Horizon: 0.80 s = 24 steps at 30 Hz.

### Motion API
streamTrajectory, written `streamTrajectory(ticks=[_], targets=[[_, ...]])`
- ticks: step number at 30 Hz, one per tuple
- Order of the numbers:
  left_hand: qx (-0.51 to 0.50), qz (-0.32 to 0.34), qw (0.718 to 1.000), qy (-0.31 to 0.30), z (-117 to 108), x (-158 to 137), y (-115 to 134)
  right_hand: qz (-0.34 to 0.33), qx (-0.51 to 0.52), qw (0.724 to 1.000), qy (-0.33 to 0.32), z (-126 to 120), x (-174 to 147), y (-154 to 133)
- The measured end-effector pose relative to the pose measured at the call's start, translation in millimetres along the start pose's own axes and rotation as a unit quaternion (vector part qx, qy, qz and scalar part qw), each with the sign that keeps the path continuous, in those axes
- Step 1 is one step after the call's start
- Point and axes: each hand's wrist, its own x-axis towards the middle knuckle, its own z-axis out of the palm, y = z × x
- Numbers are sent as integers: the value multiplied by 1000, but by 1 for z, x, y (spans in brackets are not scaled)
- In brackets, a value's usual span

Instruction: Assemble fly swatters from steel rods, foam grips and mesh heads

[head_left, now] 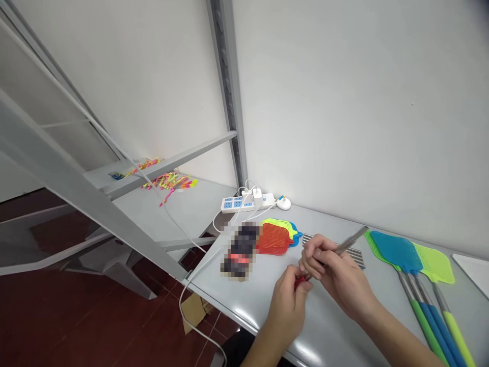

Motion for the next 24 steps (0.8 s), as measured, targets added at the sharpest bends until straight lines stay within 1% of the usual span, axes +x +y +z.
streamTrajectory(ticks=[2, 5, 6, 7, 9, 11, 14, 17, 19, 24], targets=[[16, 6, 1000, 0, 3, 0, 0, 11, -44, 999, -14, -6, -2, -4], [26, 15, 1000, 1, 5, 1, 1, 0, -156, 988, -19, -13, -8, -11], [29, 19, 999, -4, 6, 2, 1, -4, -174, 985, -16, -14, -10, -12], [31, 22, 999, -11, 7, 2, 2, -9, -167, 986, -8, -14, -12, -13], [32, 25, 999, -29, 7, 3, 4, -24, -109, 993, 22, -12, -16, -13], [30, 19, 998, -44, 8, 2, 4, -46, -71, 995, 58, -6, -17, -11], [24, 0, 998, -62, 6, 0, 5, -74, -80, 990, 87, 4, -14, -5], [15, -19, 997, -71, 1, -4, 7, -83, -87, 990, 76, 12, -10, 3], [2, -30, 996, -79, -2, -5, 8, -90, -110, 988, 60, 16, -9, 8], [-30, -55, 993, -104, -5, -3, 7, -90, -163, 982, 42, 19, -7, 21]])
